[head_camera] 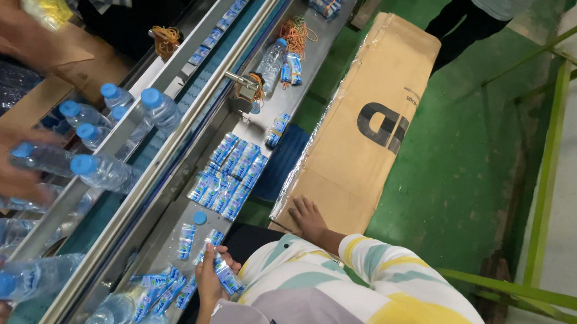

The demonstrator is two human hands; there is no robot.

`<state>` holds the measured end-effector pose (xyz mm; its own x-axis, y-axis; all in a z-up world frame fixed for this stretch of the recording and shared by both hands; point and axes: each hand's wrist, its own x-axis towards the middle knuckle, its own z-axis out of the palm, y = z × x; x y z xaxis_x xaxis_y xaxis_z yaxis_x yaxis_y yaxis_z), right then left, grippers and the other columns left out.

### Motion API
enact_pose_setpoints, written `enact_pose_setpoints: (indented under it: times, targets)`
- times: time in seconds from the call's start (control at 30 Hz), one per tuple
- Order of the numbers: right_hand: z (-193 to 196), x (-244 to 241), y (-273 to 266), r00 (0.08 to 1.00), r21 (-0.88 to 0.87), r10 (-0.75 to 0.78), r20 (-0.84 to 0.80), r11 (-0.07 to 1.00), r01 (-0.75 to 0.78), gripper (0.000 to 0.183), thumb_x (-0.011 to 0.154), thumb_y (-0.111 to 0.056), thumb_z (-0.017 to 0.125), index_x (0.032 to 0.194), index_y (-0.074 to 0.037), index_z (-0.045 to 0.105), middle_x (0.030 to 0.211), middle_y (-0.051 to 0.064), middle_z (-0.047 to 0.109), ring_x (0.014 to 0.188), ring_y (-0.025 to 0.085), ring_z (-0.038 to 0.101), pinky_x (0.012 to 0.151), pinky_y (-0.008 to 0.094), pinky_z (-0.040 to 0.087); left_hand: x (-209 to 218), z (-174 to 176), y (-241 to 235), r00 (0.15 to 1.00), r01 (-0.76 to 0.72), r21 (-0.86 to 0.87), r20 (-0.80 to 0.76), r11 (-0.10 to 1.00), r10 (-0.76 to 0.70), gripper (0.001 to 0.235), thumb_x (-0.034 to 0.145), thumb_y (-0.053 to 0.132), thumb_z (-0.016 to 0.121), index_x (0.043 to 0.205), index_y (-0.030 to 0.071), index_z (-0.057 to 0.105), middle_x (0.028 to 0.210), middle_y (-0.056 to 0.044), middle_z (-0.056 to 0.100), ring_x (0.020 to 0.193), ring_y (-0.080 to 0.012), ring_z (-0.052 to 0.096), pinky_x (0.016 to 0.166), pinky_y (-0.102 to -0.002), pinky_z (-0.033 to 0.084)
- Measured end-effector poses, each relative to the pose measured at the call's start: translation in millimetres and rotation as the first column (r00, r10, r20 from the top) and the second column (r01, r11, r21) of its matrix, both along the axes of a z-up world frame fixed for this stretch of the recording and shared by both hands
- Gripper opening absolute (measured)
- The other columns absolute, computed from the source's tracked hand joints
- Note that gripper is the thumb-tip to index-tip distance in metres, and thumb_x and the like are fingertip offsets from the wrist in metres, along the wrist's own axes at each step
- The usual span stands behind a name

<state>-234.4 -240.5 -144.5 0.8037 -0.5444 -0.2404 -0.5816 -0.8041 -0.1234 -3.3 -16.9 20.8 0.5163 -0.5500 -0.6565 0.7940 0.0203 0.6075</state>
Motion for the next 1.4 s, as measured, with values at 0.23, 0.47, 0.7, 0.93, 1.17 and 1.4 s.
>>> enact_pose_setpoints:
  times: [0.23, 0.47, 0.7, 0.93, 1.17, 1.4]
  targets:
    - [14, 3, 2, 0.999, 0.073, -0.017, -0.027, 0.997, 0.019, 0.084, 0.088, -0.055, 0.073, 0.154, -0.014, 0.042, 0.168, 0.021, 0.024, 0.154, 0.048, 0.019, 0.117, 0.064, 0.025, -1, 2, -4, 1.000, 0.026, 0.018, 0.008, 0.999, -0.026, 0.044, 0.105, 0.043, 0.061, 0.092, 0.002, 0.066, 0.059, -0.010, 0.056, 0.049, -0.0259, 0.061, 0.049, -0.035, 0.049]
    - [20, 4, 3, 0.999, 0.083, -0.024, -0.033, 0.996, 0.027, 0.084, 0.089, -0.057, 0.070, 0.154, -0.013, 0.041, 0.168, 0.020, 0.023, 0.155, 0.047, 0.018, 0.119, 0.063, 0.023, -1, 1, -5, 1.000, 0.028, 0.049, 0.005, 0.998, -0.028, 0.045, 0.105, 0.045, 0.061, 0.093, 0.002, 0.066, 0.059, -0.011, 0.057, 0.049, -0.0251, 0.061, 0.049, -0.035, 0.051]
    - [36, 7, 3, 0.996, 0.174, -0.047, -0.069, 0.983, 0.059, 0.081, 0.093, -0.049, 0.071, 0.157, -0.013, 0.037, 0.170, 0.019, 0.019, 0.157, 0.046, 0.012, 0.122, 0.063, 0.018, -1, 7, -5, 0.999, 0.030, 0.046, 0.016, 0.999, -0.031, 0.045, 0.107, 0.043, 0.058, 0.095, 0.000, 0.063, 0.059, -0.012, 0.056, 0.050, -0.0270, 0.062, 0.049, -0.036, 0.048]
    - [26, 4, 1, 1.000, 0.102, -0.018, -0.018, 0.995, 0.019, 0.084, 0.087, -0.051, 0.077, 0.152, -0.012, 0.041, 0.166, 0.020, 0.025, 0.154, 0.048, 0.020, 0.117, 0.064, 0.027, 0, 6, -8, 0.999, 0.038, 0.078, 0.008, 0.996, -0.038, 0.044, 0.105, 0.044, 0.060, 0.094, 0.001, 0.064, 0.059, -0.012, 0.057, 0.050, -0.0258, 0.063, 0.050, -0.036, 0.050]
    - [32, 6, 2, 0.999, 0.133, -0.037, -0.036, 0.990, 0.042, 0.083, 0.087, -0.051, 0.075, 0.153, -0.013, 0.041, 0.168, 0.020, 0.023, 0.154, 0.048, 0.017, 0.120, 0.062, 0.022, 3, -4, -10, 0.999, 0.042, 0.074, -0.009, 0.996, -0.042, 0.046, 0.104, 0.045, 0.060, 0.094, 0.000, 0.065, 0.059, -0.013, 0.056, 0.049, -0.0278, 0.061, 0.050, -0.039, 0.052]
    - [26, 5, 2, 0.999, 0.090, -0.012, -0.036, 0.996, 0.015, 0.083, 0.087, -0.053, 0.074, 0.152, -0.013, 0.044, 0.167, 0.020, 0.026, 0.153, 0.047, 0.020, 0.118, 0.062, 0.025, 9, -25, -18, 0.996, 0.069, 0.107, -0.055, 0.992, -0.063, 0.050, 0.105, 0.043, 0.060, 0.097, -0.005, 0.065, 0.061, -0.015, 0.054, 0.053, -0.0302, 0.058, 0.052, -0.043, 0.054]
